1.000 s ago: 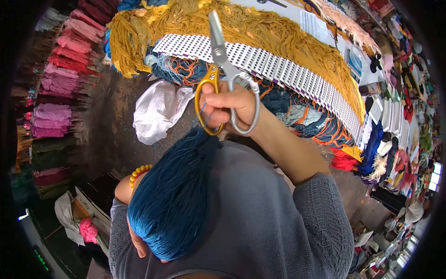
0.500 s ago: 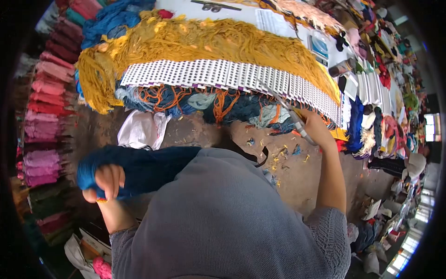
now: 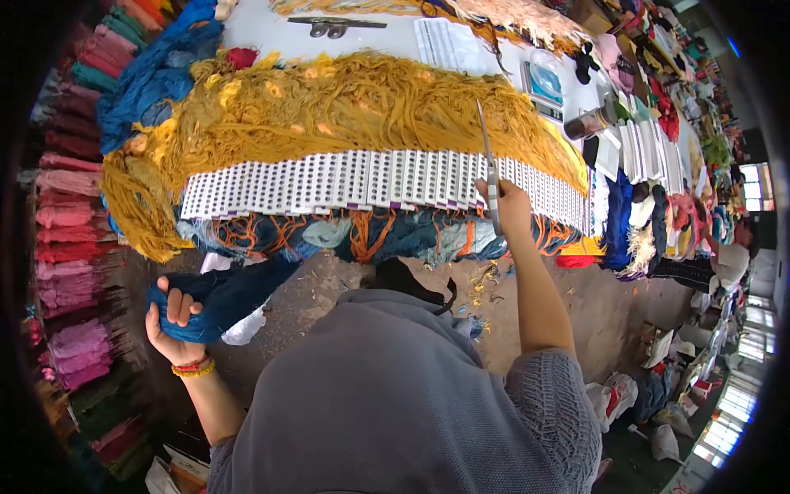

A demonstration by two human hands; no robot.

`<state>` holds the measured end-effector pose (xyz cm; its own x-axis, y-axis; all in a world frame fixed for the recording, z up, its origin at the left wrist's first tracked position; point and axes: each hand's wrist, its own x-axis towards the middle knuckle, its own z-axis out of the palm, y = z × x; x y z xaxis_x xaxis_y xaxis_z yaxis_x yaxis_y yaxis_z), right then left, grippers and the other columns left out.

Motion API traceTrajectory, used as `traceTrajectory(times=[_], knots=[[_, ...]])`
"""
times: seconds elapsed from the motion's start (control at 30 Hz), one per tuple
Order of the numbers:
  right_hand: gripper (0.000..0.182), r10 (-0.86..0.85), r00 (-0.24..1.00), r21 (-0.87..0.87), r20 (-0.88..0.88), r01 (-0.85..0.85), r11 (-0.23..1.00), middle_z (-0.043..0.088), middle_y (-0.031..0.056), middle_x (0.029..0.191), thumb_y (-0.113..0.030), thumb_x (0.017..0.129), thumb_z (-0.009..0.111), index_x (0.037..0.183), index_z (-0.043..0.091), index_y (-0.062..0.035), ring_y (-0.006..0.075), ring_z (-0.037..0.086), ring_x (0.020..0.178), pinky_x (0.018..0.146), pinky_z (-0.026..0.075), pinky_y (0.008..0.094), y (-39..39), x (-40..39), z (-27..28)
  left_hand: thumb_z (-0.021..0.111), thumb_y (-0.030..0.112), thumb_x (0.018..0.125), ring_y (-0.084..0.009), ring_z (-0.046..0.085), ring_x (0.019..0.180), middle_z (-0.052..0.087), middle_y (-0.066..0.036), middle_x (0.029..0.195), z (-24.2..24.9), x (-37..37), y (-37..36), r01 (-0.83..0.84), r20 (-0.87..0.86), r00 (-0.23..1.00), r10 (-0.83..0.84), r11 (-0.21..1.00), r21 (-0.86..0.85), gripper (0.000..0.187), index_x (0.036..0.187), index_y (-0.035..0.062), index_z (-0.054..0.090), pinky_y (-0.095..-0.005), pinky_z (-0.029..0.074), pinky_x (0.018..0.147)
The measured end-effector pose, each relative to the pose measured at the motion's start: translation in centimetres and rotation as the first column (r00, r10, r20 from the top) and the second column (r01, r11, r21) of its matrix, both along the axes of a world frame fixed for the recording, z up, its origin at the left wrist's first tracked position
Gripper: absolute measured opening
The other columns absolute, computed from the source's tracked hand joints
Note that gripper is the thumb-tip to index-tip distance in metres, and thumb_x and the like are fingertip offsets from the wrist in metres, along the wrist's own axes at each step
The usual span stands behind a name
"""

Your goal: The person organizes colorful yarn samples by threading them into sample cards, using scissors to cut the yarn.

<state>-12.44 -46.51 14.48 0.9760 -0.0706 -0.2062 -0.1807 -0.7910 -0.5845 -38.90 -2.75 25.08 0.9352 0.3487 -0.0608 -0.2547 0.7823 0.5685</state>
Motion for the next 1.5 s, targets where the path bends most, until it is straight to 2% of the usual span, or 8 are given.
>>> traceTrajectory(times=[0.13, 0.47, 0.77, 0.93, 1.1, 1.27, 1.37, 1.5], knots=[[0.058, 0.041, 0.997, -0.213, 0.068, -0.026, 0.977, 0.057, 0.0197, 0.067, -0.059, 0.070, 0.057, 0.070, 0.056, -0.0011, 0.0373, 0.055, 0.064, 0.056, 0.043, 0.0416, 1.5, 6.3, -2.6, 0.041, 0.019, 0.088, -0.0103, 0.036, 0.055, 0.035, 0.000, 0.061, 0.0, 2.5, 0.5, -0.024, -0.018, 1.000, 0.023, 0.998, -0.057, 0.035, 0.118, -0.0011, 0.042, -0.0309, 0.040, 0.070], [0.060, 0.124, 0.990, 0.041, 0.064, -0.126, 0.991, 0.056, 0.0222, 0.071, -0.059, 0.072, 0.054, 0.073, 0.051, 0.0004, 0.0393, 0.054, 0.070, 0.061, 0.041, 0.0445, 9.9, 23.4, -8.0, 0.047, 0.023, 0.084, -0.0117, 0.038, 0.049, 0.040, -0.002, 0.056, -0.2, 9.4, -2.2, -0.107, -0.197, 0.977, 0.087, 0.990, -0.096, 0.037, 0.112, -0.0004, 0.042, -0.0328, 0.043, 0.065], [0.046, 0.257, 0.964, -0.232, 0.070, -0.235, 0.944, 0.061, 0.0165, 0.074, -0.045, 0.071, 0.061, 0.094, 0.061, -0.0059, 0.0332, 0.059, 0.071, 0.061, 0.046, 0.0413, 13.9, 26.6, -6.0, 0.048, 0.023, 0.083, -0.0120, 0.041, 0.048, 0.043, -0.003, 0.056, -1.6, 13.0, -3.5, -0.100, -0.278, 0.958, 0.067, 0.989, -0.106, 0.038, 0.113, 0.0002, 0.045, -0.0313, 0.042, 0.063], [0.033, 0.027, 0.946, -0.084, 0.324, 0.000, 0.996, 0.060, 0.0144, 0.071, -0.034, 0.069, 0.065, 0.086, 0.060, -0.0065, 0.0319, 0.058, 0.067, 0.058, 0.045, 0.0406, 3.9, 23.1, -6.3, 0.046, 0.023, 0.086, -0.0104, 0.038, 0.047, 0.038, -0.001, 0.054, -2.6, 15.1, -3.5, -0.026, -0.321, 0.947, -0.013, 0.993, -0.117, 0.034, 0.111, 0.0011, 0.042, -0.0305, 0.044, 0.064], [0.028, -0.192, 0.889, -0.255, 0.415, 0.317, 0.914, 0.058, 0.0126, 0.066, -0.031, 0.069, 0.066, 0.081, 0.057, -0.0062, 0.0312, 0.057, 0.061, 0.055, 0.044, 0.0391, -8.7, 19.2, -6.8, 0.044, 0.022, 0.087, -0.0100, 0.039, 0.049, 0.038, -0.001, 0.056, -3.5, 17.0, -3.8, 0.080, -0.342, 0.932, -0.117, 0.990, -0.119, 0.034, 0.114, 0.0011, 0.042, -0.0304, 0.045, 0.067], [0.033, -0.429, 0.870, -0.455, 0.244, 0.493, 0.741, 0.062, 0.0123, 0.079, -0.039, 0.072, 0.062, 0.082, 0.057, -0.0086, 0.0323, 0.059, 0.073, 0.061, 0.045, 0.0413, -16.6, 14.1, -9.0, 0.043, 0.021, 0.088, -0.0103, 0.039, 0.050, 0.038, -0.001, 0.057, -3.4, 18.3, -4.4, 0.142, -0.357, 0.916, -0.183, 0.980, -0.138, 0.034, 0.114, -0.0009, 0.043, -0.0322, 0.048, 0.071], [0.034, -0.484, 0.873, -0.589, 0.063, 0.424, 0.688, 0.063, 0.0131, 0.085, -0.041, 0.075, 0.058, 0.088, 0.057, -0.0099, 0.0344, 0.059, 0.080, 0.066, 0.045, 0.0439, -18.6, 13.9, -10.6, 0.044, 0.025, 0.086, -0.0099, 0.036, 0.050, 0.036, 0.000, 0.057, -3.2, 18.3, -4.5, 0.126, -0.421, 0.892, -0.165, 0.985, -0.119, 0.037, 0.115, 0.0007, 0.043, -0.0303, 0.044, 0.066], [0.050, -0.355, 0.934, -0.438, 0.029, 0.331, 0.836, 0.061, 0.0217, 0.080, -0.050, 0.073, 0.055, 0.084, 0.059, -0.0019, 0.0388, 0.058, 0.081, 0.070, 0.044, 0.0467, -21.3, 15.5, -15.4, 0.045, 0.019, 0.085, -0.0102, 0.036, 0.051, 0.034, 0.000, 0.057, -2.6, 17.5, -3.8, 0.103, -0.396, 0.907, -0.142, 0.988, -0.118, 0.034, 0.114, 0.0012, 0.042, -0.0311, 0.043, 0.067]])
